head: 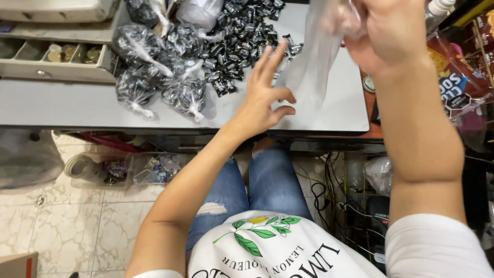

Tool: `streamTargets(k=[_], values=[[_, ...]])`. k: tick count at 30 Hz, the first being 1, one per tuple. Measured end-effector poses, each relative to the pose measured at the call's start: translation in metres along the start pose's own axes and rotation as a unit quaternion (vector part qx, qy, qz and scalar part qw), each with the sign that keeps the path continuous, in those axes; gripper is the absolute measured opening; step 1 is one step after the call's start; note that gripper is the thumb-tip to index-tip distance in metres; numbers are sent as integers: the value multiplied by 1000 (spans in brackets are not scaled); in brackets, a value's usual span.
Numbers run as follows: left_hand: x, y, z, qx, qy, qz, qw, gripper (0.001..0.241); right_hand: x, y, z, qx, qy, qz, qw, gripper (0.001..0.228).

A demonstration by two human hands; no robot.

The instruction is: Bagging small black plastic components into individual clear plastic bags at a workspace

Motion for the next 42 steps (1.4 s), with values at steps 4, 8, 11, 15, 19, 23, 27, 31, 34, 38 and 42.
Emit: streamTargets(k=[4,8,11,15,19,23,27,31,34,38,42], values=[[28,12,11,8,85,37,996,11,2,28,8,39,-42,63,996,43],[67,41,-12,28,294,-101,950,9,-29,81,12,125,346,-221,903,4],[84,65,-27,30,337,-166,926,6,-4,154,43,70,365,-188,909,30],[81,114,-22,59,371,-224,899,18,53,198,114,-79,217,30,972,45],[67,143,-40,110,319,-301,892,14,96,222,97,-3,181,57,982,19],[70,154,-55,128,349,-262,891,23,99,199,85,-65,259,91,959,17],[67,155,-61,115,450,-254,849,14,62,128,82,-141,457,-19,878,24],[59,145,-54,127,451,-261,844,10,103,88,65,-193,609,-1,769,46],[51,140,-55,104,376,-259,884,10,143,81,50,-246,613,78,747,37],[42,137,-51,-27,135,-241,961,22,162,89,22,-232,644,54,727,22],[4,159,-31,-82,3,-251,964,25,160,108,0,-148,602,-6,785,21]])
Point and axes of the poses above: each hand's wrist, its own y-axis away from the middle knuckle, its own z-axis out of the palm, x = y × z, the point moved 7 cm from there along -y, towards the middle knuckle, and after that the axes turned 2 degrees about -x, right-handed, at the moved point
